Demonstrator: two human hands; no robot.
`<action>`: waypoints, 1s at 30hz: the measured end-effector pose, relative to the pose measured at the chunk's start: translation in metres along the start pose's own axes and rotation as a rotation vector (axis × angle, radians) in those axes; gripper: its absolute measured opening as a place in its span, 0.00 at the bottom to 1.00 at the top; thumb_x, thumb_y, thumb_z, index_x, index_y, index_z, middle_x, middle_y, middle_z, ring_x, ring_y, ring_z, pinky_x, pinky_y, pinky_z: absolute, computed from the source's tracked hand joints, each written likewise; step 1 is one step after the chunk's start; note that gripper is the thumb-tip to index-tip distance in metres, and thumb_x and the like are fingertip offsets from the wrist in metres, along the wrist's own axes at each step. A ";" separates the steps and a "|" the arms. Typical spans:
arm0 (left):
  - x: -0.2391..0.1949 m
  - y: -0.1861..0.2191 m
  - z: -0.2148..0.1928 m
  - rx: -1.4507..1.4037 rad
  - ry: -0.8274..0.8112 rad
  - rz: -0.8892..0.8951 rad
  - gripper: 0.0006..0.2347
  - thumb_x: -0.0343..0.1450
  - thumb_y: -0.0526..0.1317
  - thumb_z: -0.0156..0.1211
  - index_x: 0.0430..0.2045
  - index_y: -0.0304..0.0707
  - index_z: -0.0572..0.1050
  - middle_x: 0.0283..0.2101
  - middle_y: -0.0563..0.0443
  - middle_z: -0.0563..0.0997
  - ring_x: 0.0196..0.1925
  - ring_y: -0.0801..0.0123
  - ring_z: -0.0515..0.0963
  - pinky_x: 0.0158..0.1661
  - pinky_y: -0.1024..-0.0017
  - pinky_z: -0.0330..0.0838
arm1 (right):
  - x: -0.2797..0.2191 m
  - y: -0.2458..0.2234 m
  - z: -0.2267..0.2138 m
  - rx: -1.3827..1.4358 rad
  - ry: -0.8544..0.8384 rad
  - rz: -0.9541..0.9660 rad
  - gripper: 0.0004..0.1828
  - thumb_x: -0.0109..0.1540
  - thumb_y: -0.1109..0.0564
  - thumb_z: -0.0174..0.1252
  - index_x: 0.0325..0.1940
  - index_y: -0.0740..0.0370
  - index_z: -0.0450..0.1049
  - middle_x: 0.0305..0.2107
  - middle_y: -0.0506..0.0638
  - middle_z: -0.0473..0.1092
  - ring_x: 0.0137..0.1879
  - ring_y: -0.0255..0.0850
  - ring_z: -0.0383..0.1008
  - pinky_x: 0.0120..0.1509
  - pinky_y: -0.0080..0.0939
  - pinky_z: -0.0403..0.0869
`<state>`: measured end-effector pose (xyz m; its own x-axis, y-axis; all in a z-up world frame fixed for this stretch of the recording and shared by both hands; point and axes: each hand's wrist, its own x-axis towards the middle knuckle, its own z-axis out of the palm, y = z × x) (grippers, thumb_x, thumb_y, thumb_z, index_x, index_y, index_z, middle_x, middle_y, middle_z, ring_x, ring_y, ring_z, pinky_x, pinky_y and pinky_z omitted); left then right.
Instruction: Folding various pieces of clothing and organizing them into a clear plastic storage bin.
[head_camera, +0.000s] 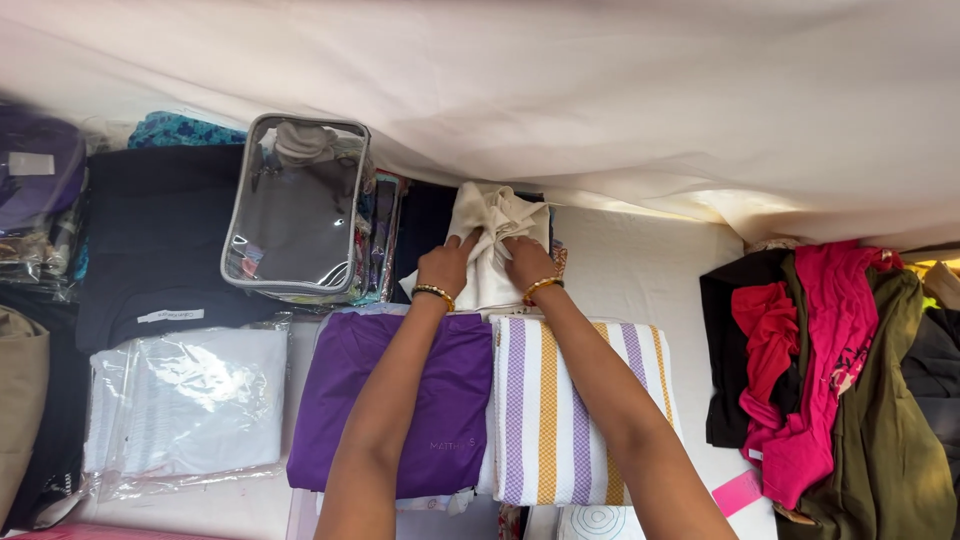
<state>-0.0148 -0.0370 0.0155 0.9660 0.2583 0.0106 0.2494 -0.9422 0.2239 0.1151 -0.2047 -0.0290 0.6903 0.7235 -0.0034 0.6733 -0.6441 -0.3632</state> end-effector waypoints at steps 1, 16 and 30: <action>-0.002 0.004 -0.003 -0.001 -0.006 0.005 0.33 0.68 0.32 0.60 0.70 0.63 0.59 0.47 0.44 0.79 0.38 0.52 0.84 0.34 0.56 0.80 | -0.006 -0.009 -0.008 0.001 -0.002 0.008 0.21 0.58 0.60 0.63 0.56 0.56 0.77 0.47 0.59 0.74 0.55 0.57 0.74 0.62 0.52 0.73; 0.002 -0.002 0.004 -0.019 0.024 -0.085 0.37 0.67 0.30 0.55 0.71 0.69 0.55 0.46 0.46 0.77 0.35 0.53 0.84 0.30 0.57 0.79 | 0.007 0.024 0.019 0.194 0.037 0.576 0.34 0.55 0.52 0.70 0.65 0.47 0.71 0.58 0.63 0.61 0.64 0.62 0.61 0.70 0.55 0.63; -0.004 -0.016 -0.072 -0.193 -0.404 -0.237 0.47 0.62 0.36 0.62 0.74 0.72 0.38 0.58 0.38 0.72 0.52 0.42 0.80 0.51 0.51 0.76 | 0.003 -0.001 -0.033 0.296 -0.206 0.490 0.40 0.56 0.45 0.72 0.64 0.68 0.65 0.54 0.65 0.71 0.61 0.56 0.73 0.67 0.47 0.71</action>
<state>-0.0280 -0.0073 0.0823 0.8428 0.3213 -0.4317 0.4850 -0.8012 0.3506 0.1250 -0.2103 0.0018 0.8160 0.4122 -0.4053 0.1671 -0.8394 -0.5172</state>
